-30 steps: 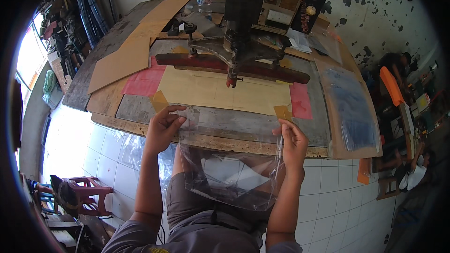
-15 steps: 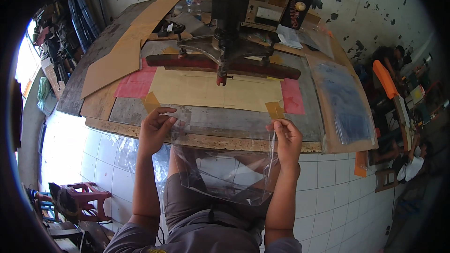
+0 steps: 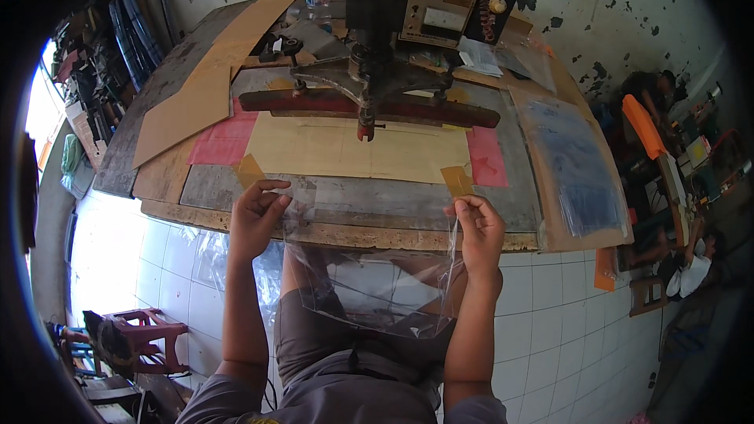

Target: The person positions a plastic sheet on a wooden workbench, secures it with pieces of tape, and uses a foot-pedal-operated press machine to apply heat or pressure to the material.

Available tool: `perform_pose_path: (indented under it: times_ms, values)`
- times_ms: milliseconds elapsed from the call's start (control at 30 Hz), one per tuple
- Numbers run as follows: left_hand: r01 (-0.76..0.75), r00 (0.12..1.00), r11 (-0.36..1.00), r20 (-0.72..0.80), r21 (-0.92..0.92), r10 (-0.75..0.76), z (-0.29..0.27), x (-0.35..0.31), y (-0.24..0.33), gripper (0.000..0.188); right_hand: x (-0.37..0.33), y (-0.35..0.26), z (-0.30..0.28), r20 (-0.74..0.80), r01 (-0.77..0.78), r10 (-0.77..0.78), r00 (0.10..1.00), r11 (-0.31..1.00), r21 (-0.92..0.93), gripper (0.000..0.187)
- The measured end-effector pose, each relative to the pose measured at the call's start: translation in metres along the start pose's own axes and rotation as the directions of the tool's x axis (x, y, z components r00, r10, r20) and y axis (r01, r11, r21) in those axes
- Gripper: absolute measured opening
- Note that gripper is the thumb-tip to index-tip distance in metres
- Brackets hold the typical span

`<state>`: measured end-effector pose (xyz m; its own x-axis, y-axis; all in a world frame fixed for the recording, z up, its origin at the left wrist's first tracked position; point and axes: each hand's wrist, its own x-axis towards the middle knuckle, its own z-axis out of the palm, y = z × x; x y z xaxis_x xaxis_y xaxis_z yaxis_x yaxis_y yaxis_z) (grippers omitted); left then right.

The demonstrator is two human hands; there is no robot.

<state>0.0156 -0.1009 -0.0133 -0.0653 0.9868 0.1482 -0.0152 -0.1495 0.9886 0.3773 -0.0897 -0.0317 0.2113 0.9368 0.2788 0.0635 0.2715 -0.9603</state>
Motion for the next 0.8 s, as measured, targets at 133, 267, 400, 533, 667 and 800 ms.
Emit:
perform_pose_path:
  times_ms: [133,267,400,533,667,800]
  values:
    - [-0.013,1.000,0.999,0.016,0.046,0.012,-0.0036,-0.0007,0.0013,0.025,0.0003,0.0004,0.0027,-0.016,0.023,-0.023,1.000,1.000,-0.001,0.016]
    - [-0.015,0.999,0.999,0.043,0.050,0.013,-0.0040,-0.0015,0.0014,0.025,0.0005,0.0033,0.0040,-0.029,0.037,-0.036,0.999,0.999,0.013,0.015]
    - [-0.030,0.998,0.996,0.059,0.079,0.025,-0.0040,-0.0018,0.0003,0.025,0.0003,0.0069,0.0000,-0.012,0.061,-0.061,0.998,0.998,-0.018,0.014]
    - [-0.031,0.997,0.997,0.076,0.066,0.026,-0.0066,-0.0016,-0.0004,0.027,-0.0001,0.0048,0.0021,-0.009,0.057,-0.057,0.998,0.997,-0.046,0.014]
    - [-0.065,0.993,0.993,0.100,0.094,0.055,-0.0091,-0.0026,-0.0006,0.029,-0.0015,0.0026,0.0054,-0.038,0.033,-0.035,0.999,0.998,-0.053,0.015]
    - [-0.085,0.992,0.995,0.099,0.056,0.079,-0.0095,-0.0029,-0.0066,0.030,-0.0015,0.0027,0.0039,-0.042,0.014,-0.017,0.999,0.997,-0.076,0.016]
